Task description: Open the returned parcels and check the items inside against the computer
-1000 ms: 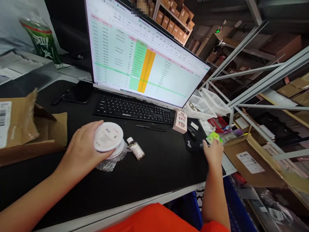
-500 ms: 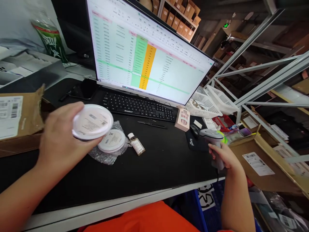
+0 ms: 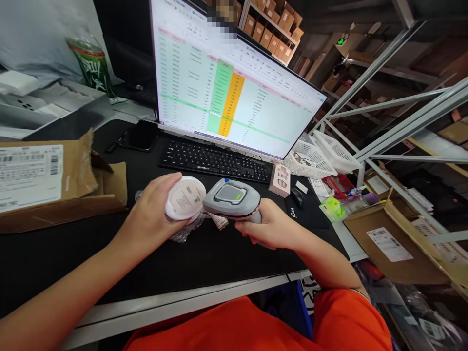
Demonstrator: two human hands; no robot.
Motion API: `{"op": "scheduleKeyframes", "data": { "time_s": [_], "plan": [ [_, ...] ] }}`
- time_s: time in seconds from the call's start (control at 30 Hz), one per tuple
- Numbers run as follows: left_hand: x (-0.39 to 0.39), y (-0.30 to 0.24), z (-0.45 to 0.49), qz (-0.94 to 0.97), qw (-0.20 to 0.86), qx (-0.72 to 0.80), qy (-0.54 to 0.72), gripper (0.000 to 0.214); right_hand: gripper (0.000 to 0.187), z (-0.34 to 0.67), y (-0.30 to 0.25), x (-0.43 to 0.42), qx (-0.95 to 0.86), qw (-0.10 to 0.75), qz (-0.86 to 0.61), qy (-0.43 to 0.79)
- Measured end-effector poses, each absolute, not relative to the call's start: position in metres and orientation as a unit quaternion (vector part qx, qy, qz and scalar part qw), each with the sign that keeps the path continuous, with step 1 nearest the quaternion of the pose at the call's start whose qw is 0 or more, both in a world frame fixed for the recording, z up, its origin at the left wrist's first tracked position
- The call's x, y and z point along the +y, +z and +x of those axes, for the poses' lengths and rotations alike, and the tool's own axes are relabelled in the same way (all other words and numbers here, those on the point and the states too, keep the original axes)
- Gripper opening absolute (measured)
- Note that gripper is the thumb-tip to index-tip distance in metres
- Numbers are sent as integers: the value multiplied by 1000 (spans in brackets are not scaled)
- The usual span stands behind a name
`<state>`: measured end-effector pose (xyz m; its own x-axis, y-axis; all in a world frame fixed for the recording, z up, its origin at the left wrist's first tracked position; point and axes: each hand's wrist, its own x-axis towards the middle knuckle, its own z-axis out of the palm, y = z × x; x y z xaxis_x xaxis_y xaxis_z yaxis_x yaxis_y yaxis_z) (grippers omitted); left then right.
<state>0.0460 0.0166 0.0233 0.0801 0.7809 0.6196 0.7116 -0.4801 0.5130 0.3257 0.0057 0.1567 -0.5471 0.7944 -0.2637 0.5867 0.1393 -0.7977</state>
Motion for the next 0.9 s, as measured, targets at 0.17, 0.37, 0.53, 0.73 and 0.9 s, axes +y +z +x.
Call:
{"op": "scheduleKeyframes", "data": {
  "time_s": [0.17, 0.37, 0.53, 0.73, 0.9],
  "plan": [
    [16, 47, 26, 577, 36, 630, 519, 97, 24, 321, 154, 9, -705, 55, -480, 519],
    [16, 58, 8, 461, 47, 677, 571, 121, 14, 284, 139, 41, -710, 0, -458, 534],
    [17, 57, 10, 465, 46, 677, 569, 113, 10, 268, 135, 58, -709, -33, -437, 552],
    [15, 60, 12, 483, 50, 680, 550, 109, 18, 289, 158, 50, -700, 6, -458, 549],
    [26, 46, 20, 593, 123, 671, 428, 90, 37, 335, 168, 41, -670, -12, -497, 552]
  ]
}}
